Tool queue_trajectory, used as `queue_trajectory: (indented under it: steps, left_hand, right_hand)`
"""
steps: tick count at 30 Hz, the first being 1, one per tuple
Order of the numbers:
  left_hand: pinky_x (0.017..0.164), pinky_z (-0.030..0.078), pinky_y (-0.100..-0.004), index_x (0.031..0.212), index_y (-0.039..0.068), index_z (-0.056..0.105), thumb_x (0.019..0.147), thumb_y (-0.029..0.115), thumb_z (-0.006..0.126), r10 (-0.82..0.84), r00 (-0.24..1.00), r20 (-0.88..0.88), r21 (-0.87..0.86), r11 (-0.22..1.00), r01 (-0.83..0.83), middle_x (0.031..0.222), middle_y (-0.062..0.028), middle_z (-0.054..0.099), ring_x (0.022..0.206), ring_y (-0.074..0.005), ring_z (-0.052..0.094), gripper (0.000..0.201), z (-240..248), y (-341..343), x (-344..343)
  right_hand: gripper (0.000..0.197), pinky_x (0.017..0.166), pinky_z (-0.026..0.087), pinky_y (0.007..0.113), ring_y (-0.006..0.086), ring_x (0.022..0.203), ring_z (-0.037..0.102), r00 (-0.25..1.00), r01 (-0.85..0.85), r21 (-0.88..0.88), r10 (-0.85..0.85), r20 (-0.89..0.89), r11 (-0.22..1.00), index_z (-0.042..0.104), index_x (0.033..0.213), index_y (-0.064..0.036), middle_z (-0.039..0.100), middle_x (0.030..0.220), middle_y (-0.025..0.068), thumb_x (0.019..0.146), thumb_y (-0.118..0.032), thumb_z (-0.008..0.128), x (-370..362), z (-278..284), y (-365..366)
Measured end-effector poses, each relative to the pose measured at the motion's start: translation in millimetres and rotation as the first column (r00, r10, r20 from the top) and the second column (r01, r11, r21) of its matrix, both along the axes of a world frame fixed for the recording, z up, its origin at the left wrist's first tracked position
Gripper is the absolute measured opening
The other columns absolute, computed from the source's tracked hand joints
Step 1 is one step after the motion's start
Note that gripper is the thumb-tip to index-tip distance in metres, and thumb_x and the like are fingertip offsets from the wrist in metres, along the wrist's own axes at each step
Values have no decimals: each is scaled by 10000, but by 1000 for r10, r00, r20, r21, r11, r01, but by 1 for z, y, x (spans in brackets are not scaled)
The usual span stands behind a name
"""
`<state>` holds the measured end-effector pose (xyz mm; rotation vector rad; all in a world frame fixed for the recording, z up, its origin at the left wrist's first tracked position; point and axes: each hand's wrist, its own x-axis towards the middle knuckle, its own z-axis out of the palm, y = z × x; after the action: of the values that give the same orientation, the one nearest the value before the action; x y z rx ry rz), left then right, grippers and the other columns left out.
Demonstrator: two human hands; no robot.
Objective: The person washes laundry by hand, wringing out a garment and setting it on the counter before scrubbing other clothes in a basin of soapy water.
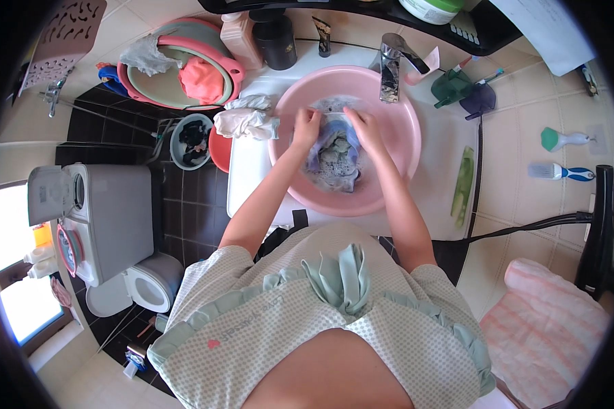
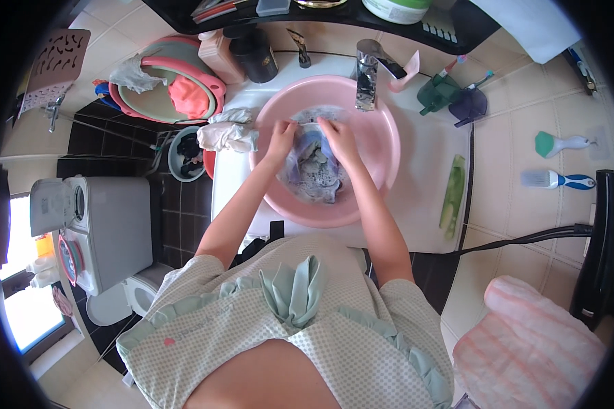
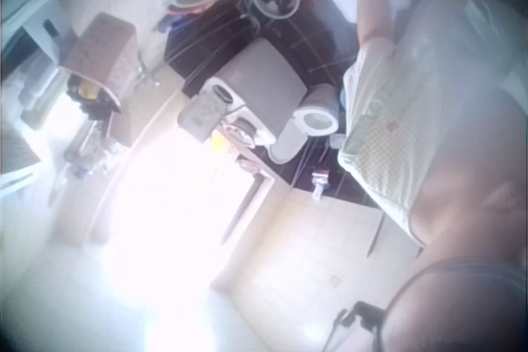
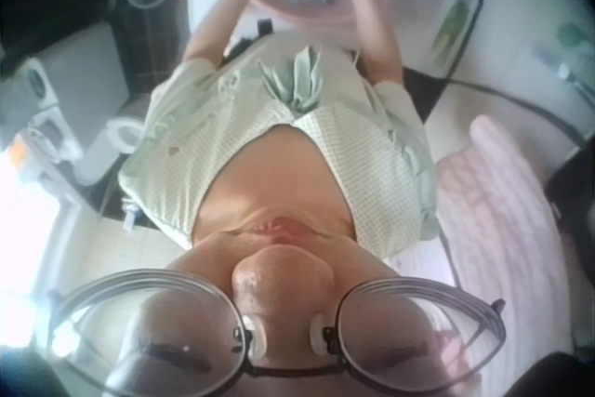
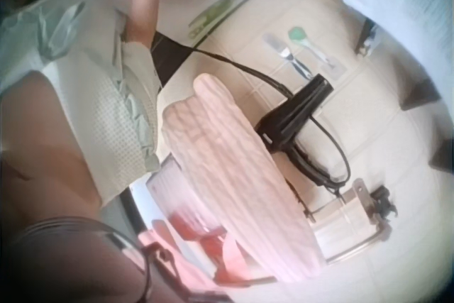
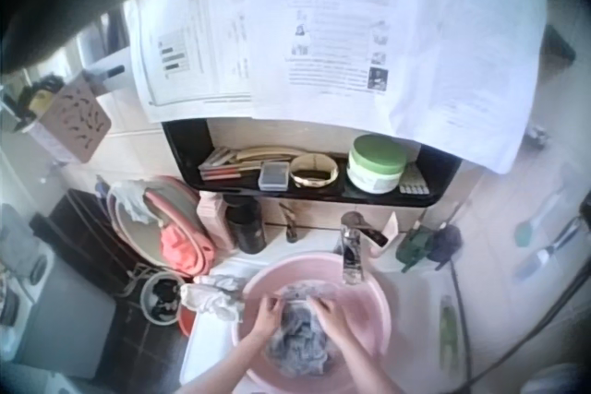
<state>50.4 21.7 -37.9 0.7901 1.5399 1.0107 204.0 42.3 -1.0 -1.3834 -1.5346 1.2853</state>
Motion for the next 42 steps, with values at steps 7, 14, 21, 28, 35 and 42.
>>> queue_trajectory:
  steps: [7,14,21,28,35,42]
  left_hand:
    - [483,380,-214,847,97,579,738,304,628,-346,900,265,-237,882,408,719,6,535,581,-78,485,239,63,-8,-8]
    - [533,335,-159,973,88,541,771,146,610,-373,804,463,12,910,415,791,58,534,643,-8,457,221,75,-17,-29]
    - [534,302,-165,999,110,529,782,127,575,-471,757,454,56,863,503,814,75,520,602,9,391,223,127,-11,-18]
    - [682,391,-186,938,53,543,713,-6,554,-714,671,200,296,697,653,851,9,550,777,-72,520,232,121,6,-44]
    - [616,377,-186,859,35,520,678,-34,449,-762,644,-67,320,594,738,751,28,506,704,-38,468,206,90,7,-40]
    - [602,382,-227,861,27,514,691,-11,407,-680,729,82,283,717,637,736,24,502,685,-80,476,204,52,8,-43]
  right_hand:
    - [306,667,451,376,329,749,588,864,-445,118,391,318,887,581,894,-18,601,781,180,727,-273,607,-15,34,-50]
    - [295,654,447,296,210,737,606,995,-85,17,84,46,996,592,854,-22,628,769,99,859,-276,443,2,48,-47]
    - [341,711,396,226,98,808,497,906,-157,33,157,-393,987,540,1000,38,570,880,31,899,-264,418,4,26,-28]
    - [167,530,331,178,21,612,420,950,-136,198,184,-251,971,560,751,9,512,668,-37,825,-141,560,20,67,-14]
    - [182,549,318,178,18,615,395,914,-289,44,289,-284,956,546,746,-15,481,664,-51,839,-171,536,12,90,-16]
    - [319,712,390,242,106,777,509,934,-329,-289,354,39,899,586,897,6,578,816,38,830,-300,527,16,34,-3]
